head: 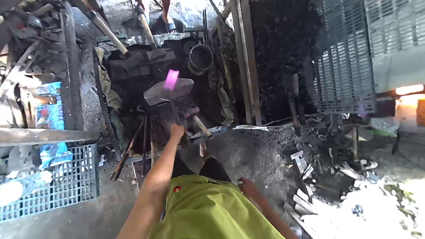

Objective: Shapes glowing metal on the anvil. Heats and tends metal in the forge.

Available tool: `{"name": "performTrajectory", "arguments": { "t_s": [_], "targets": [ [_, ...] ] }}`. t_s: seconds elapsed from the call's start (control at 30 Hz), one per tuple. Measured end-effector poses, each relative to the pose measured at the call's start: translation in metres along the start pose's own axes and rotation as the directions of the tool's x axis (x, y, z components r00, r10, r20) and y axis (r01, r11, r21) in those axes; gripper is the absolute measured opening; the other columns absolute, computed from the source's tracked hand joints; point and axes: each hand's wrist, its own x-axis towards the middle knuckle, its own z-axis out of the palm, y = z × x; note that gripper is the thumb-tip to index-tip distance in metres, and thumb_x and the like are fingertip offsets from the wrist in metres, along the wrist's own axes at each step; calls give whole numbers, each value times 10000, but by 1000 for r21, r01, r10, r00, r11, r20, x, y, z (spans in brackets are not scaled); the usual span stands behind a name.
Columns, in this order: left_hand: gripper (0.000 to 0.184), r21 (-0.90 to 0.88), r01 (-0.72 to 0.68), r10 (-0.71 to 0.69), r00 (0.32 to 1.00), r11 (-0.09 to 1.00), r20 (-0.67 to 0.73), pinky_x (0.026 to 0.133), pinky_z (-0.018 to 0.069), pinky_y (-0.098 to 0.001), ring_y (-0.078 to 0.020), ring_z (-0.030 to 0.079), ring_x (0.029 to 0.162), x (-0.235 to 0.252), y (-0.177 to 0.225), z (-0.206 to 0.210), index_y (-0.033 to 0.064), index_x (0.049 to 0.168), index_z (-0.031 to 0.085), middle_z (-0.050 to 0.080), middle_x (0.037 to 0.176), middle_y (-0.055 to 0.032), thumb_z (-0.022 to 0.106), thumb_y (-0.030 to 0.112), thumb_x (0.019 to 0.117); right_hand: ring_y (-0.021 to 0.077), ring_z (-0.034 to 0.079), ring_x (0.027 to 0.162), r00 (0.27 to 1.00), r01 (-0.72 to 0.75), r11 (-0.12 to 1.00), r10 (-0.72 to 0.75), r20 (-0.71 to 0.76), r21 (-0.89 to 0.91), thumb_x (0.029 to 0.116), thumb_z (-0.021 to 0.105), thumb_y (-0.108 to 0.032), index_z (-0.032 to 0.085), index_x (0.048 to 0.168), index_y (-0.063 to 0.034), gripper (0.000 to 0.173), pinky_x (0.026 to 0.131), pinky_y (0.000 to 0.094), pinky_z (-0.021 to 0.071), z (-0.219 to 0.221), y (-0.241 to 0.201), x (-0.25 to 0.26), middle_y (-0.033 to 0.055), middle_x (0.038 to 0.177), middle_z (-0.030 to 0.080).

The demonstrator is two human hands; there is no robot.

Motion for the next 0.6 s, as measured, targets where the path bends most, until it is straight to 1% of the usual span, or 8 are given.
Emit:
{"name": "performTrajectory", "arguments": {
  "t_s": [0.07,0.17,0.23,0.3,0.37,0.47,0.53,0.6],
  "targets": [
    [384,-82,-26,24,999,996,-26,689,622,-381,-212,727,732,-1,-5,28,-60,1259,558,729,912,-142,671,82,920,386,672,1161,998,56,998,-57,-16,-32,1069,542,-211,548,1425,-13,407,1017,549,531,-47,-23,22,254,1301,651],
    [530,-206,-57,49,998,977,-45,810,598,-484,-301,707,922,-10,-14,54,-15,1350,558,695,1106,-212,726,41,850,364,645,1214,981,178,971,-189,-51,-161,1070,530,-215,545,1437,-29,413,1056,541,503,-111,-82,39,226,1341,639],
    [544,-234,-56,49,998,971,-36,848,588,-504,-313,692,982,-29,-21,72,10,1383,545,676,1169,-218,719,56,870,357,642,1222,942,325,920,-336,-16,-219,1071,536,-250,570,1410,-18,412,1073,535,491,-135,-126,46,226,1317,653],
    [547,-243,-46,42,999,969,-21,865,575,-510,-315,681,999,-56,-17,93,16,1396,543,672,1168,-216,713,62,878,334,658,1187,854,521,847,-518,59,-109,1056,577,-274,595,1366,8,420,1066,501,508,-139,-169,50,226,1279,667],
    [511,-244,-98,100,995,965,-3,931,566,-484,-278,680,1047,-84,5,115,4,1404,540,680,1181,-197,688,62,918,291,663,1164,763,624,766,-640,92,157,1021,629,-320,550,1385,28,510,1040,455,537,-126,-207,60,217,1295,650],
    [513,-320,-299,327,944,899,34,1007,557,-372,-169,670,1116,-106,33,147,-53,1434,464,671,1243,-158,630,59,962,302,580,1295,807,479,731,-584,84,486,946,735,-300,351,1535,22,773,1105,476,483,-123,-266,67,245,1421,560],
    [625,-383,-301,362,928,873,95,1006,552,-383,-189,654,1149,-107,42,148,-50,1475,401,632,1305,-171,672,85,928,326,632,1170,854,420,756,-517,63,503,804,820,-113,429,1475,15,787,999,513,537,-136,-293,82,249,1298,620],
    [834,-407,-334,403,910,850,94,1063,533,-396,-209,602,1278,-110,38,139,2,1580,311,528,1489,-172,738,159,881,317,677,978,852,431,785,-516,86,444,706,768,-6,487,1397,8,746,835,515,584,-155,-314,103,227,1146,660]
  ]
}}
